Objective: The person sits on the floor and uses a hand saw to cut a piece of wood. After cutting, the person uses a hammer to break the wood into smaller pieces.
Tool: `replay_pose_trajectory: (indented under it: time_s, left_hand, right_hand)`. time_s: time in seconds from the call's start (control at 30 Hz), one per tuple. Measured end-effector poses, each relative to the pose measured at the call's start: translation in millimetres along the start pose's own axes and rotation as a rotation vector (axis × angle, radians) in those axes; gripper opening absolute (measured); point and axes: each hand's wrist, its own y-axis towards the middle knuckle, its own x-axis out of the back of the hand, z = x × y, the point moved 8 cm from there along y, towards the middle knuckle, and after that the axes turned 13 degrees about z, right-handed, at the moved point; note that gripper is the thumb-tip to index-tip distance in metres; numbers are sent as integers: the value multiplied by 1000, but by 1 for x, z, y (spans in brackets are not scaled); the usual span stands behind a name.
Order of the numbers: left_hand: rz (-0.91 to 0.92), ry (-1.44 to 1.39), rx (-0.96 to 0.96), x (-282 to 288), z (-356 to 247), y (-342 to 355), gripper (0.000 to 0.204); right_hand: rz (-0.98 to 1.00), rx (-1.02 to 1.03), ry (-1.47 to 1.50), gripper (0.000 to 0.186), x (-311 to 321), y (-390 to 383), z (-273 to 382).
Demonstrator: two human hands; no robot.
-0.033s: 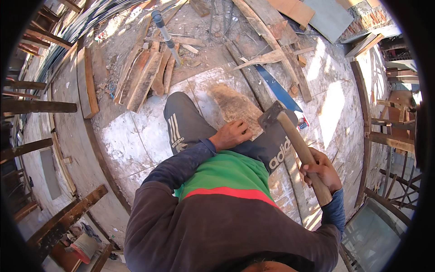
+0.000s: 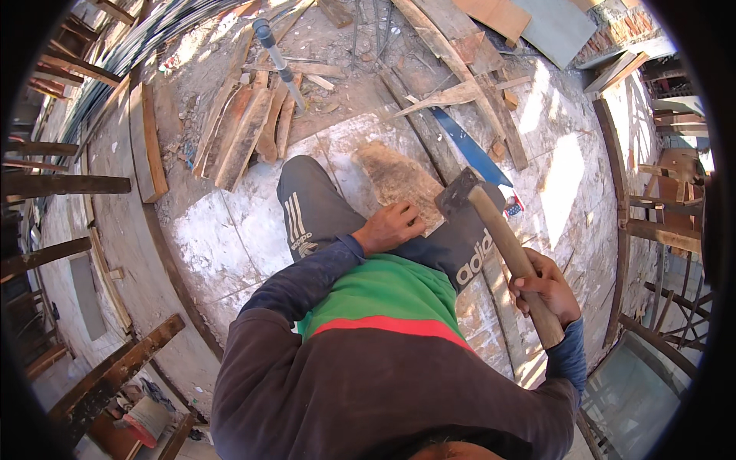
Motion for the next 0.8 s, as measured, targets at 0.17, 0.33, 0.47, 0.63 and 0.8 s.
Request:
replay_pose_trajectory:
  time_s: [0.17, 0.33, 0.47, 0.63, 0.8]
  left_hand:
    - [102, 20, -66, -29, 18, -58, 19]
    - [-28, -159, 215, -2, 44, -48, 31]
    - [-105, -145, 327, 24, 56, -40, 43]
    - [-156, -76, 263, 45, 60, -25, 46]
    - [-181, 35, 71, 70, 23, -24, 46]
  right_hand:
    - [-43, 351, 226, 69, 11, -20, 38]
    - [-155, 659, 280, 64, 32, -12, 26]
    - [-137, 713, 343, 59, 22, 28, 0]
    - [-232, 683, 203, 60, 6, 123, -8]
    - [-159, 637, 215, 51, 9, 193, -8]
